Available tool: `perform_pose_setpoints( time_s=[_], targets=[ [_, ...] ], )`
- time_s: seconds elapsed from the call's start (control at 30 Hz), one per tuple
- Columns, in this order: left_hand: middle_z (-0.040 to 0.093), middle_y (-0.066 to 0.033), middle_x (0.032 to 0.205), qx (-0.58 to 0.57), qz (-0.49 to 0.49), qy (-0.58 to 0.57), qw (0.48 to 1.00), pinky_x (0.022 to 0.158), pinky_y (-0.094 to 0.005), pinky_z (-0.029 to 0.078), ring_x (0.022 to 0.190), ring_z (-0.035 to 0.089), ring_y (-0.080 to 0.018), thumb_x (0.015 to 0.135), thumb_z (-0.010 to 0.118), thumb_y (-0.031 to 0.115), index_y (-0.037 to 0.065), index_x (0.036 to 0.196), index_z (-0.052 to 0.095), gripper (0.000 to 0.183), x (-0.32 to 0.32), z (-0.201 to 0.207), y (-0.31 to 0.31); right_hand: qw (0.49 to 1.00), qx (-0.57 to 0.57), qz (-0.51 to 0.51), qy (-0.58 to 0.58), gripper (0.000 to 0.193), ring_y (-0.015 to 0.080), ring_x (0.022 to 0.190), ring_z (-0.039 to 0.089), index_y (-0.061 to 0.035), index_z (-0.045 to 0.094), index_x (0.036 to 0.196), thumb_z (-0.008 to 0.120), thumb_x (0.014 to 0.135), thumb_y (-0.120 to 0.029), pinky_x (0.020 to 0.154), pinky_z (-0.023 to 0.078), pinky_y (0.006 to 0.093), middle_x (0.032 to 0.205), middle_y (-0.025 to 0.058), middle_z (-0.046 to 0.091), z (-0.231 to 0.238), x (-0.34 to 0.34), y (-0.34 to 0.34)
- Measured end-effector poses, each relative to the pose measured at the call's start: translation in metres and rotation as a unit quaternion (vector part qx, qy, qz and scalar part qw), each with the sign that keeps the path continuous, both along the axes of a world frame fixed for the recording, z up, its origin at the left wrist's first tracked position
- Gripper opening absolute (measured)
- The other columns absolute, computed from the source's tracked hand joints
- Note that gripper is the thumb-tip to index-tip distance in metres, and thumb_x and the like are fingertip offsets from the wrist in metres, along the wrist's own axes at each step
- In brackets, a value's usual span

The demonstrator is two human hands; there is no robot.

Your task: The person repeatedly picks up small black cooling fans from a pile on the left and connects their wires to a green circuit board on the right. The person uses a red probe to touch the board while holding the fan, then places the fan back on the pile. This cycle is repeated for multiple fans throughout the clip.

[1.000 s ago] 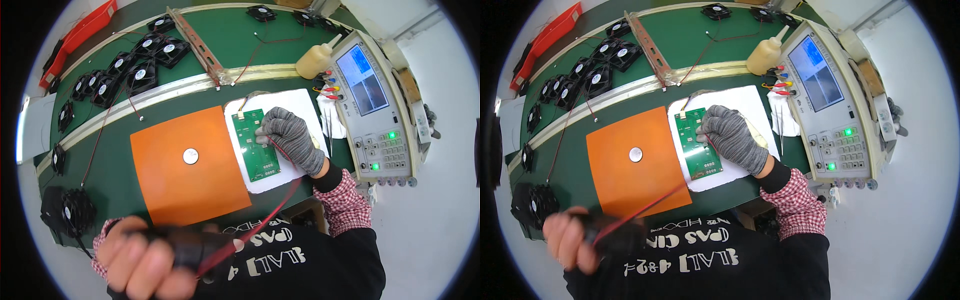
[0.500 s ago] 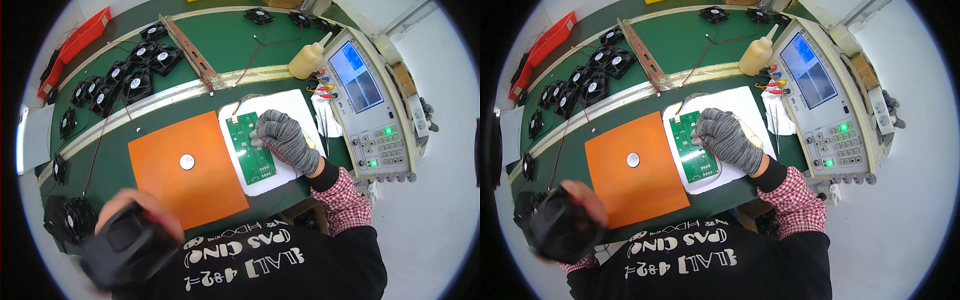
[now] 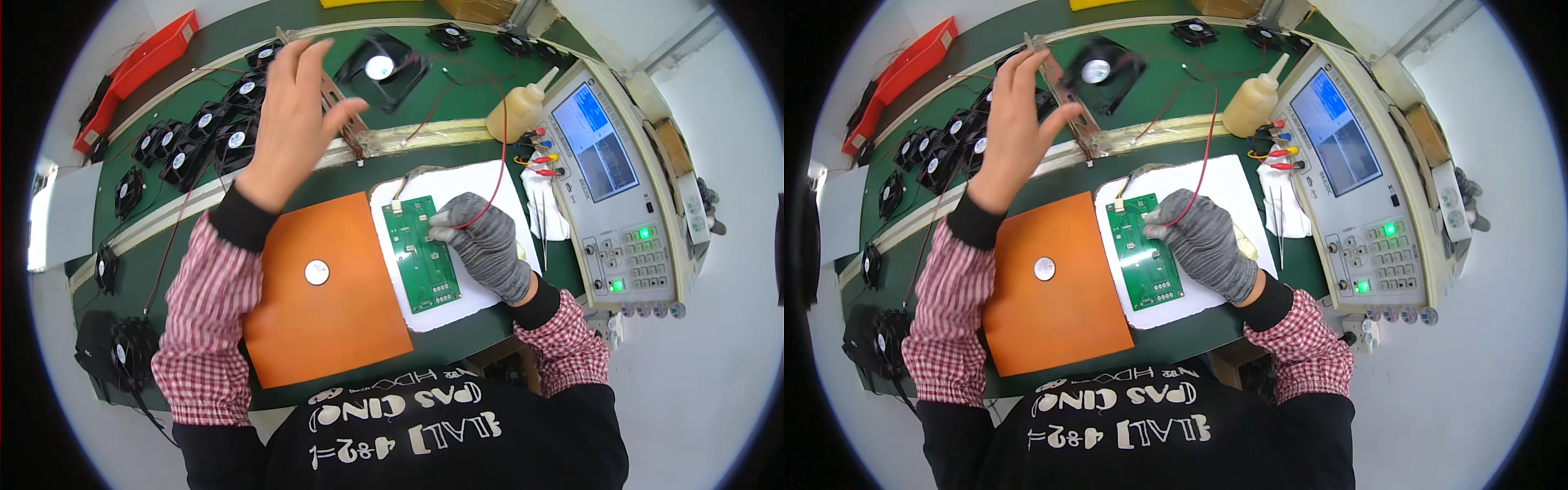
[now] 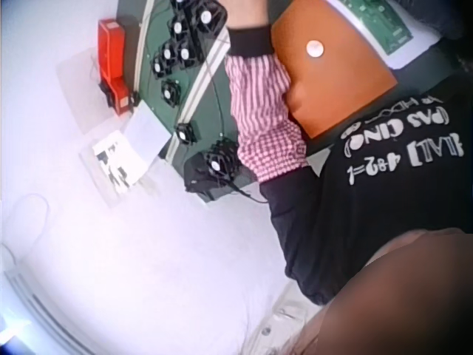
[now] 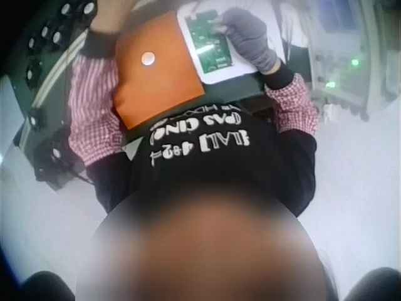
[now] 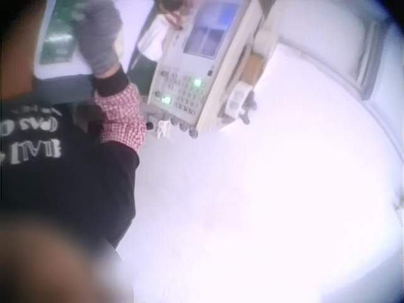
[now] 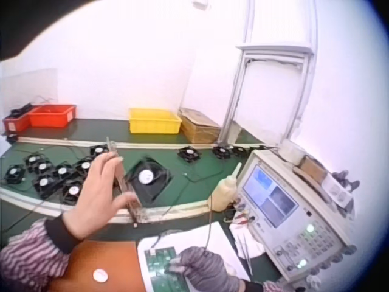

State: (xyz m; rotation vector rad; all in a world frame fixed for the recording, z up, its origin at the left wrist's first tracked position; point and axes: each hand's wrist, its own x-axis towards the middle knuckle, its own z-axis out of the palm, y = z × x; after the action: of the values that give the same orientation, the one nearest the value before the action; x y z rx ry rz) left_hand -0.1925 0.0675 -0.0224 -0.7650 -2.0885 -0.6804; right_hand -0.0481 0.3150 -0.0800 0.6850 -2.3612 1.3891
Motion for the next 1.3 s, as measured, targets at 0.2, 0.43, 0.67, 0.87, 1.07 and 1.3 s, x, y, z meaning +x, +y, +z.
perform_pose_setpoints(
  time_s=[0.2,0.43,0.67,0.87,1.07,1.3],
  targets=[
    [0.052,-0.0093,0.090,-0.200,0.140,-0.065,0.967,0.077,-0.0429,0.040,0.093,0.050,-0.0309,0.072,0.076,0.014,0.006,0.084,0.060,0.021,-0.039,-0.050,-0.050,0.998,-0.002,-0.036,0.058,0.032,0.0139,0.075,0.063,-0.0062,0.065,0.107,0.080,0.080,-0.016,0.068,0.052,0.0280,0.097,0.0086,0.066,0.017,0.000,-0.003],
    [0.054,-0.0045,0.085,-0.229,-0.281,0.074,0.929,0.074,-0.0365,0.048,0.085,0.058,-0.0239,0.068,0.068,0.011,0.013,0.078,0.056,0.015,0.141,-0.032,-0.043,0.970,0.108,0.074,0.205,0.065,0.0399,0.118,0.058,-0.0089,0.055,0.132,0.073,0.071,0.003,0.096,0.050,0.0463,0.130,0.0191,0.056,0.031,0.013,-0.027],
    [0.053,-0.0107,0.085,-0.129,0.135,0.083,0.979,0.069,-0.0432,0.037,0.081,0.050,-0.0305,0.070,0.068,-0.004,0.002,0.080,0.058,0.016,0.125,-0.006,-0.123,0.954,0.256,-0.070,0.138,0.024,0.0287,0.083,0.058,-0.0078,0.068,0.099,0.072,0.075,-0.006,0.070,0.051,0.0382,0.092,0.0086,0.057,0.032,0.006,-0.006],
    [0.050,-0.0094,0.085,-0.077,0.024,-0.037,0.996,0.069,-0.0384,0.036,0.081,0.048,-0.0272,0.068,0.074,-0.001,0.003,0.075,0.055,0.020,0.168,-0.019,-0.092,0.979,-0.012,-0.010,-0.202,0.009,0.0260,0.079,0.067,-0.0041,0.074,0.088,0.074,0.082,-0.012,0.077,0.052,0.0353,0.083,0.0105,0.068,0.019,0.001,-0.001],
    [0.051,-0.0133,0.113,-0.135,-0.081,-0.272,0.949,0.091,-0.0459,0.036,0.106,0.046,-0.0353,0.055,0.086,0.012,0.006,0.101,0.056,0.055,0.178,-0.005,-0.058,0.988,0.009,0.005,-0.157,0.008,0.0273,0.084,0.068,-0.0045,0.070,0.092,0.068,0.084,-0.005,0.079,0.052,0.0354,0.086,0.0096,0.069,0.009,0.002,-0.003],
    [0.047,-0.0155,0.128,-0.149,-0.056,-0.305,0.939,0.099,-0.0460,0.035,0.115,0.045,-0.0372,0.055,0.091,0.027,0.002,0.141,0.040,0.103,0.161,-0.029,-0.049,0.966,0.245,0.060,0.061,0.019,0.0262,0.087,0.063,-0.0120,0.068,0.098,0.066,0.081,-0.004,0.078,0.049,0.0385,0.091,0.0058,0.065,0.012,-0.002,-0.001]
  ],
)
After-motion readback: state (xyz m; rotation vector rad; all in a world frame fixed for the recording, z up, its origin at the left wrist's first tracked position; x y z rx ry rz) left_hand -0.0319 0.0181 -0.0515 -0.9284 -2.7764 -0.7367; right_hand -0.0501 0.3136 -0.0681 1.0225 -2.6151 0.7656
